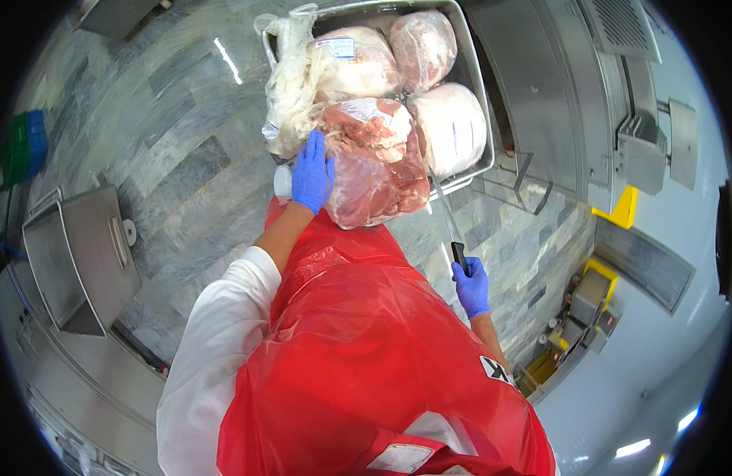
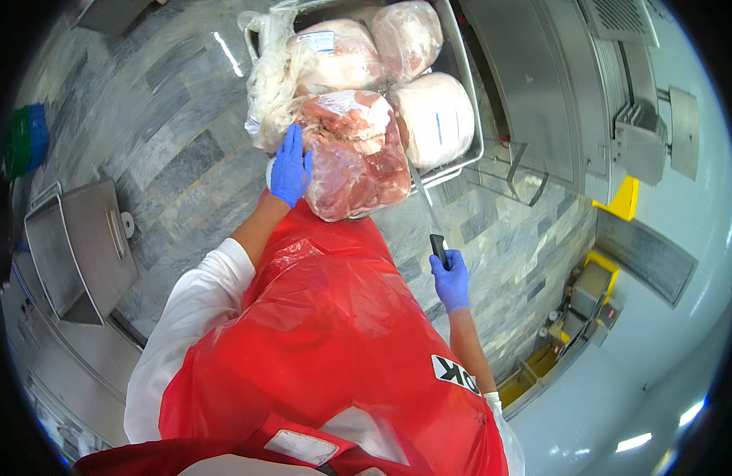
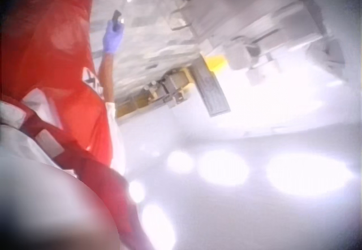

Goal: The person is cutting raw meat on a metal tray using a knife. They are wearing blue gloves and a red apron. The person is carefully slicing the meat into smaller pieces.

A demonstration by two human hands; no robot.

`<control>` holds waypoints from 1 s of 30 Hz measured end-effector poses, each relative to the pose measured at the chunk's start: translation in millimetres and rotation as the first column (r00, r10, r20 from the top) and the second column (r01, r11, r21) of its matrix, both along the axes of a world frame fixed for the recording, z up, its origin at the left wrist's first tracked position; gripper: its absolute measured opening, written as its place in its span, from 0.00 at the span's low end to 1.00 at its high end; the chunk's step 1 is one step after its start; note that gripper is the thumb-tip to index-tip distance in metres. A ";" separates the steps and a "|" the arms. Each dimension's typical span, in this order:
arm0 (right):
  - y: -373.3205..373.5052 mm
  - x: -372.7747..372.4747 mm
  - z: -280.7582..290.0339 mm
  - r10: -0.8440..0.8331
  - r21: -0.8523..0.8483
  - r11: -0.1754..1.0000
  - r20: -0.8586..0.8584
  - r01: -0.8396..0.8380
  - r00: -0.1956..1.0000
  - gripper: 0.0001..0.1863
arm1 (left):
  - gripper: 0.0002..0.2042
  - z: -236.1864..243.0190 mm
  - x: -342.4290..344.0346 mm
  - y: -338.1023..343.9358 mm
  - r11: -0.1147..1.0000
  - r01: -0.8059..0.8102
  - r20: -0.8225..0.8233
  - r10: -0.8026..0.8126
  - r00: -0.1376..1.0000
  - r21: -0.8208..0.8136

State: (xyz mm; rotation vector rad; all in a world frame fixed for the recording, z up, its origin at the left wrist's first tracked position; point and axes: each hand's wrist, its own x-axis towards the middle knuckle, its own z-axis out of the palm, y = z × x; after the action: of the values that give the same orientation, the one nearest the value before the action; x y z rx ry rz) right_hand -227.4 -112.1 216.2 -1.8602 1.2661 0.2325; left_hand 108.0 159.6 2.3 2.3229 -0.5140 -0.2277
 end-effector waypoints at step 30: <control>-15.7 503.1 97.1 0.616 -0.163 -0.756 -0.507 -0.634 -0.603 0.19 | 0.37 29.3 -109.8 -133.0 0.596 -0.714 0.083 0.744 0.664 0.367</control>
State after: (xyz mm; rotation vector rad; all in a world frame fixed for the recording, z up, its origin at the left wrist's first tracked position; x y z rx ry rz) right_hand 275.7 -127.8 313.3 -2.8850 -1.5880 0.9949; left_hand -1.8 26.6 31.6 2.6633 0.6188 -0.0068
